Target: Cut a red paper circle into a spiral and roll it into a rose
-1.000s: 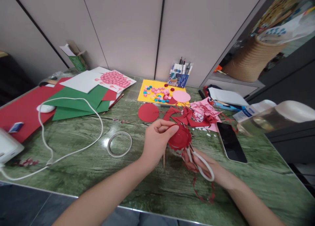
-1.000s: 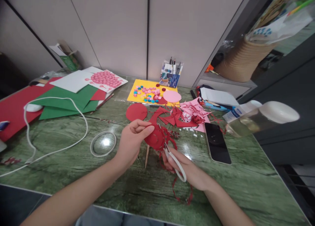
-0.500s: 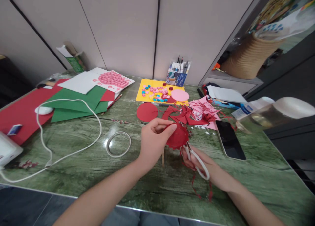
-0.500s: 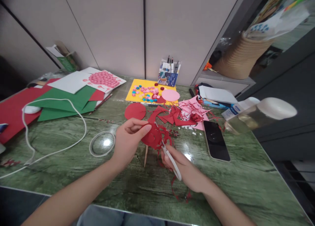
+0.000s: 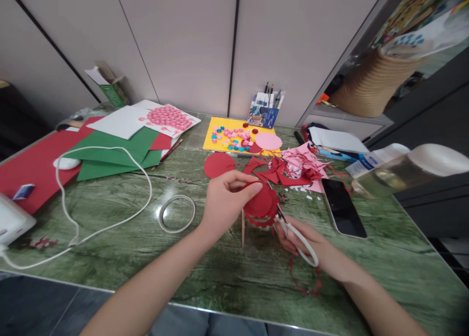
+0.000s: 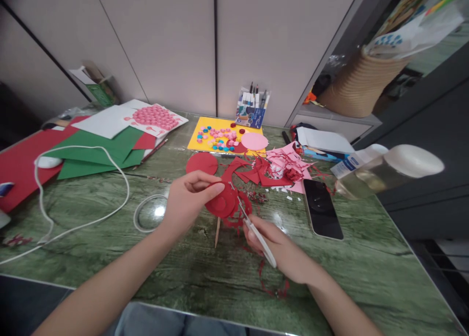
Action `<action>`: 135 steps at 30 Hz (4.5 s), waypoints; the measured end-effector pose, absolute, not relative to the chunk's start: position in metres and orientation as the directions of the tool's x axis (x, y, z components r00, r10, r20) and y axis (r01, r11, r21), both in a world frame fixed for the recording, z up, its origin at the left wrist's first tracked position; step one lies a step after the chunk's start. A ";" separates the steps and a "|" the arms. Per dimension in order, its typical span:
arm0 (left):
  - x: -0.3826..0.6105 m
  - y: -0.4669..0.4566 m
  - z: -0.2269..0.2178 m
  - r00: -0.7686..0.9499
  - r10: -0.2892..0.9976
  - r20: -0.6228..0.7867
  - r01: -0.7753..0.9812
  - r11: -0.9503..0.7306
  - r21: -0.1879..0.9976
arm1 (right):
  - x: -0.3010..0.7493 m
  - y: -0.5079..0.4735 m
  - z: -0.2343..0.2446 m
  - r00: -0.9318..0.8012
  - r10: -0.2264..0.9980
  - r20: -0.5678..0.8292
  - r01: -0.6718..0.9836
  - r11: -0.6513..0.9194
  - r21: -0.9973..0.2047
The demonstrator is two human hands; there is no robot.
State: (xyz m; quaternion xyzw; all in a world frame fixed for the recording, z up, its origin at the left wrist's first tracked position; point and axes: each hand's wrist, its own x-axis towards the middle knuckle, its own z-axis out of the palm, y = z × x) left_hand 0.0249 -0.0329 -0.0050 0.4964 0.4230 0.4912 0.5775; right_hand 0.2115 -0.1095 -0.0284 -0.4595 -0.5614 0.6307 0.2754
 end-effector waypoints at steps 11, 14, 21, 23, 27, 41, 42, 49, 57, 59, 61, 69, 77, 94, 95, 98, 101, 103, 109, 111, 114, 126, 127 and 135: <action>0.008 -0.020 0.007 0.320 0.947 -0.030 0.053 0.014 0.998 | 0.220 -0.109 -0.030 -0.419 0.841 -0.342 0.276 -0.241 -0.930; 0.005 -0.020 0.011 0.338 0.941 -0.029 0.114 -0.010 0.993 | 0.219 -0.109 -0.028 -0.424 0.844 -0.328 0.315 -0.202 -0.927; -0.002 -0.016 0.017 0.416 0.908 -0.042 0.214 -0.053 0.975 | 0.219 -0.107 -0.027 -0.440 0.841 -0.315 0.362 -0.156 -0.919; -0.004 -0.014 0.018 0.438 0.897 -0.064 0.217 -0.036 0.976 | 0.220 -0.107 -0.026 -0.448 0.833 -0.326 0.376 -0.155 -0.913; -0.009 -0.012 0.019 0.490 0.866 -0.094 0.200 -0.006 0.980 | 0.221 -0.107 -0.024 -0.462 0.817 -0.346 0.411 -0.149 -0.900; -0.006 -0.009 0.011 0.352 0.936 -0.002 0.168 -0.061 0.984 | 0.220 -0.106 -0.029 -0.440 0.821 -0.364 0.386 -0.193 -0.902; -0.006 -0.009 0.011 0.357 0.934 -0.003 0.174 -0.064 0.983 | 0.220 -0.106 -0.030 -0.437 0.824 -0.360 0.379 -0.195 -0.905; -0.006 -0.008 0.009 0.431 0.902 -0.012 0.219 -0.091 0.971 | 0.216 -0.109 -0.028 -0.400 0.845 -0.355 0.413 -0.179 -0.893; -0.009 -0.006 0.009 0.478 0.878 0.005 0.193 -0.110 0.975 | 0.218 -0.111 -0.024 -0.389 0.843 -0.371 0.434 -0.188 -0.881; -0.010 -0.006 0.010 0.496 0.868 0.017 0.187 -0.126 0.974 | 0.220 -0.111 -0.024 -0.388 0.842 -0.375 0.444 -0.186 -0.877; -0.011 -0.005 0.011 0.513 0.858 0.021 0.198 -0.143 0.970 | 0.220 -0.111 -0.024 -0.398 0.838 -0.374 0.459 -0.171 -0.872; -0.018 -0.003 0.013 0.593 0.804 0.038 0.254 -0.232 0.939 | 0.223 -0.109 -0.023 -0.414 0.815 -0.405 0.570 -0.115 -0.814; -0.023 -0.002 0.014 0.682 0.731 0.025 0.296 -0.307 0.905 | 0.231 -0.112 -0.025 -0.407 0.831 -0.378 0.608 -0.063 -0.792; -0.027 -0.001 0.012 0.802 0.597 -0.001 0.326 -0.436 0.839 | 0.237 -0.112 -0.032 -0.448 0.795 -0.409 0.587 -0.083 -0.805; -0.027 -0.001 0.011 0.804 0.595 0.000 0.325 -0.439 0.837 | 0.237 -0.112 -0.033 -0.451 0.792 -0.411 0.589 -0.082 -0.804; -0.026 -0.001 0.010 0.807 0.591 -0.002 0.327 -0.444 0.834 | 0.237 -0.112 -0.034 -0.450 0.792 -0.414 0.600 -0.075 -0.797; -0.026 -0.001 0.010 0.804 0.595 -0.009 0.337 -0.443 0.831 | 0.234 -0.111 -0.030 -0.447 0.788 -0.424 0.623 -0.066 -0.780; -0.026 -0.001 0.011 0.800 0.599 -0.027 0.348 -0.429 0.833 | 0.232 -0.110 -0.025 -0.446 0.778 -0.443 0.645 -0.063 -0.761; -0.025 -0.001 0.013 0.785 0.616 -0.065 0.372 -0.385 0.845 | 0.229 -0.108 -0.018 -0.438 0.762 -0.476 0.679 -0.067 -0.731; -0.024 -0.001 0.012 0.769 0.637 -0.056 0.368 -0.370 0.853 | 0.229 -0.108 -0.020 -0.437 0.764 -0.475 0.661 -0.086 -0.746; -0.022 -0.001 0.010 0.722 0.692 -0.020 0.314 -0.301 0.900 | 0.229 -0.108 -0.024 -0.457 0.749 -0.480 0.598 -0.140 -0.789; 0.017 -0.018 -0.005 0.313 0.949 -0.024 -0.099 0.057 0.993 | 0.225 -0.108 -0.047 -0.543 0.780 -0.309 0.138 -0.280 -0.950; 0.021 -0.020 -0.008 0.285 0.958 -0.037 -0.154 0.084 0.984 | 0.225 -0.108 -0.048 -0.542 0.784 -0.303 0.131 -0.277 -0.952; 0.038 -0.036 -0.019 0.179 0.979 -0.099 -0.339 0.156 0.928 | 0.225 -0.108 -0.048 -0.555 0.780 -0.287 0.096 -0.284 -0.954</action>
